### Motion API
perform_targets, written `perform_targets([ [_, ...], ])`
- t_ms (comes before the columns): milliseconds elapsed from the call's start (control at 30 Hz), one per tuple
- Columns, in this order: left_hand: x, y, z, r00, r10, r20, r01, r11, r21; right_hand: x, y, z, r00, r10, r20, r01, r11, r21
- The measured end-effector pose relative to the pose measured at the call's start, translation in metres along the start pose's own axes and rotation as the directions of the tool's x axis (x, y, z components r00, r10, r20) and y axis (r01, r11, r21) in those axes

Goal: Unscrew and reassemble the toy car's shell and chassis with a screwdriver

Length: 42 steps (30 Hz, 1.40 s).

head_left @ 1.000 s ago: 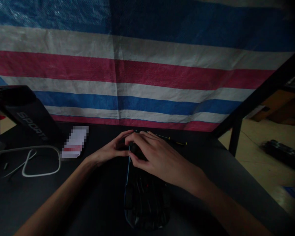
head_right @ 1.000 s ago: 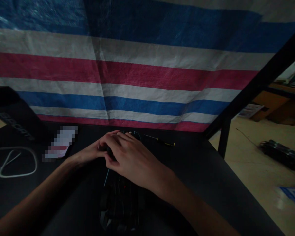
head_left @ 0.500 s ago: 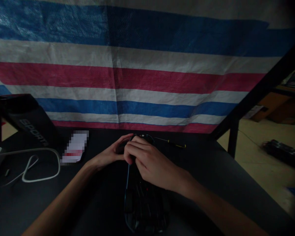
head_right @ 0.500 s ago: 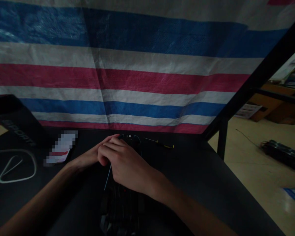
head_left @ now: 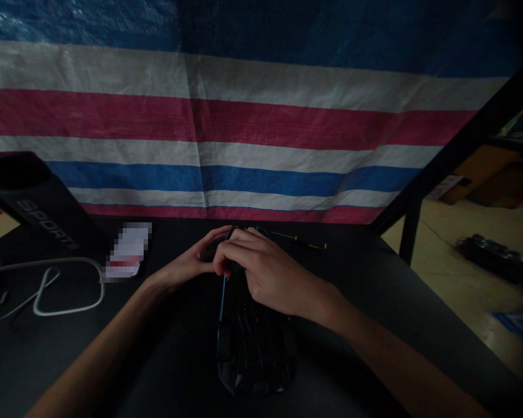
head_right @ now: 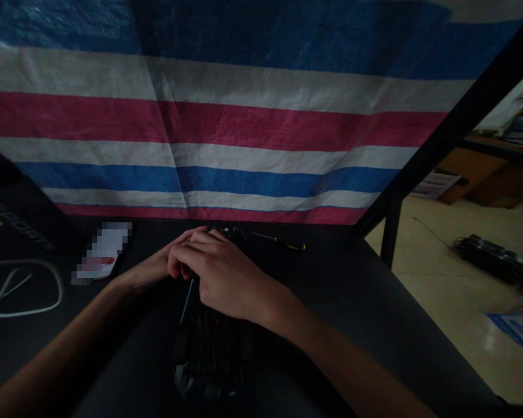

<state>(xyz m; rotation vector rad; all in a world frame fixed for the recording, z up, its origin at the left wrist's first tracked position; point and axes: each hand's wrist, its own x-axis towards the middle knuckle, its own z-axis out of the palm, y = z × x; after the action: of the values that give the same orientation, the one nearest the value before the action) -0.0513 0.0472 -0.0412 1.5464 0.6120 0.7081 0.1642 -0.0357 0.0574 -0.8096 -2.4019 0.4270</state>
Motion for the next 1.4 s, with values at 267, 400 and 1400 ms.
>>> perform_targets([
  [267, 0.000, 0.003, 0.001, 1.000, -0.026, 0.018, 0.026, 0.999, -0.033, -0.004, -0.006, 0.000, 0.983, 0.139, -0.124, -0.173, 0.926, -0.335],
  [400, -0.001, 0.005, 0.001, 1.000, -0.012, 0.016, 0.012, 1.000, -0.014, 0.000, -0.002, 0.000, 0.981, 0.161, -0.104, -0.189, 0.907, -0.376],
  [1400, 0.000, -0.008, -0.009, 0.998, 0.030, 0.049, -0.031, 0.999, 0.032, 0.005, 0.001, 0.010, 0.991, -0.065, -0.117, 0.070, 0.997, 0.040],
])
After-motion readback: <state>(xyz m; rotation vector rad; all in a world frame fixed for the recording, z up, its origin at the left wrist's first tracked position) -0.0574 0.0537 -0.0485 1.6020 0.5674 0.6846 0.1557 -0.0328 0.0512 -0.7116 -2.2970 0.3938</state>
